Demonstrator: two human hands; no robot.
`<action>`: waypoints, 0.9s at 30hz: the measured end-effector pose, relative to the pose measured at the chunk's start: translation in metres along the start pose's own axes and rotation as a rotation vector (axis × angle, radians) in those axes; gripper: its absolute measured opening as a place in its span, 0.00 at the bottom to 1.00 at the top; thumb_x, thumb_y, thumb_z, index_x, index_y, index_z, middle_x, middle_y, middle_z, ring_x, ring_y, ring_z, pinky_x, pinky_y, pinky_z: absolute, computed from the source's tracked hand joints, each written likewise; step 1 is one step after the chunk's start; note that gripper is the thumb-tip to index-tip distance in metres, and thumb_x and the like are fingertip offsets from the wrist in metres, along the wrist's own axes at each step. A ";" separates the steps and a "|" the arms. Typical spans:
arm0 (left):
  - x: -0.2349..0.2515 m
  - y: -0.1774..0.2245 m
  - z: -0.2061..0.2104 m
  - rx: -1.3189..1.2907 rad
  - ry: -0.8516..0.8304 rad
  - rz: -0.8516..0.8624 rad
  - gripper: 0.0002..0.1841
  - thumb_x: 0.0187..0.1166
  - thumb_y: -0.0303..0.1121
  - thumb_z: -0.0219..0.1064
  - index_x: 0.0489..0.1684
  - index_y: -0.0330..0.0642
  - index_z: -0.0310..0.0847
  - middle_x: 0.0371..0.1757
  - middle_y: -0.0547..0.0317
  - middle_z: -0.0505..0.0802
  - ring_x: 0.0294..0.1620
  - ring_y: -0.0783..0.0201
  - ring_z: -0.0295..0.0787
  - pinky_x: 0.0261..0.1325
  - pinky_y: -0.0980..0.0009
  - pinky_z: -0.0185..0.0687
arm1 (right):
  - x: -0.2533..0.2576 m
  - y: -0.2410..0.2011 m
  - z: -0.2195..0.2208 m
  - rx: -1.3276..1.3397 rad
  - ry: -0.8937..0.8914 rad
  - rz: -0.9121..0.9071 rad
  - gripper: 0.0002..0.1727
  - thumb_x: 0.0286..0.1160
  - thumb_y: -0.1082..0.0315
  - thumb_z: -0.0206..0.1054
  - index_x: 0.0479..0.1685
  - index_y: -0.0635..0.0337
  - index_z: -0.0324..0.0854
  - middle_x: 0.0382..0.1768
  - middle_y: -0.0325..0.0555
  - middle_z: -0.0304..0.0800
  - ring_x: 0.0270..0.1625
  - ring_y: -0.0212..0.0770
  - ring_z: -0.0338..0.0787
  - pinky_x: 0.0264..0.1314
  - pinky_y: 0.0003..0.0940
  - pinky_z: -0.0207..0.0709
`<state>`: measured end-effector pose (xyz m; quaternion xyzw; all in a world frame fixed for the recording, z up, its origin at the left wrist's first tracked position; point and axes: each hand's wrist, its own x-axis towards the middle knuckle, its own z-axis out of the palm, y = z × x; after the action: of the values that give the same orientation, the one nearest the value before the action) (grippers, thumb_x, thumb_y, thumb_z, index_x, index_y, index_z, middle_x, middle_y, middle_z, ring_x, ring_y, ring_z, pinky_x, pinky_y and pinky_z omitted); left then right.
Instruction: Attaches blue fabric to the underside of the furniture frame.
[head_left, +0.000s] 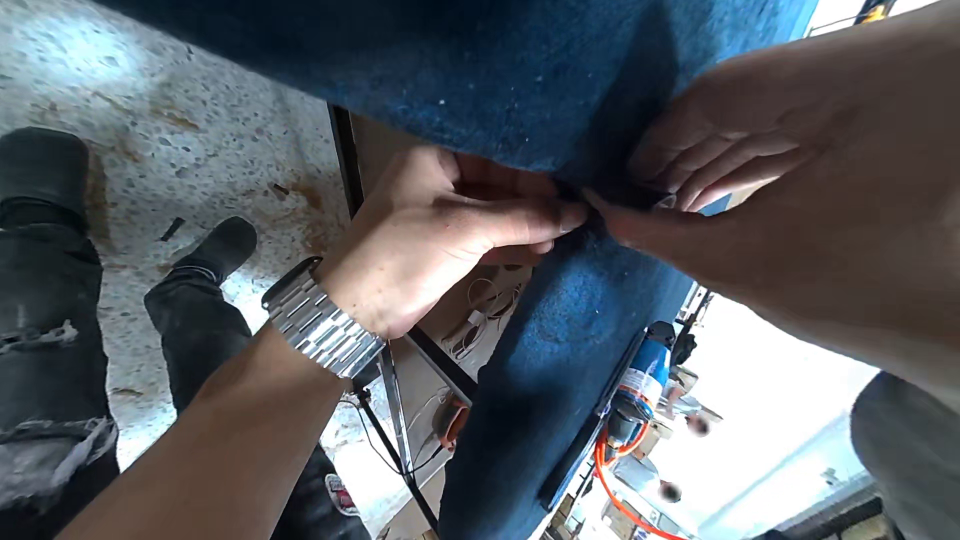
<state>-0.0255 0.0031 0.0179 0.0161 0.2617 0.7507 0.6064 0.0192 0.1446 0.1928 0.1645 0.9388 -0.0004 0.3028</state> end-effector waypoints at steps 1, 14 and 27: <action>0.000 0.001 0.001 -0.008 0.008 -0.034 0.08 0.71 0.20 0.76 0.45 0.30 0.90 0.40 0.48 0.95 0.38 0.60 0.94 0.45 0.65 0.96 | 0.001 0.001 0.000 0.009 -0.021 -0.009 0.14 0.72 0.46 0.73 0.33 0.45 0.85 0.26 0.31 0.87 0.26 0.28 0.86 0.25 0.30 0.78; 0.018 0.023 -0.009 -0.048 -0.090 -0.397 0.09 0.74 0.24 0.74 0.49 0.36 0.90 0.42 0.51 0.97 0.38 0.60 0.96 0.48 0.67 0.94 | -0.169 0.010 -0.016 0.176 0.021 0.479 0.15 0.80 0.64 0.67 0.54 0.68 0.85 0.40 0.48 0.94 0.38 0.38 0.94 0.40 0.39 0.92; 0.096 -0.049 -0.069 0.006 -0.714 -0.235 0.19 0.85 0.49 0.67 0.71 0.58 0.84 0.66 0.55 0.93 0.62 0.50 0.94 0.68 0.43 0.89 | -0.296 0.044 0.151 0.143 -0.037 0.628 0.40 0.65 0.60 0.76 0.80 0.66 0.72 0.69 0.57 0.86 0.68 0.48 0.89 0.69 0.49 0.85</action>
<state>-0.0305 0.0719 -0.0904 0.2484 0.0359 0.6224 0.7414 0.3446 0.0796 0.2426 0.4669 0.8341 0.0242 0.2929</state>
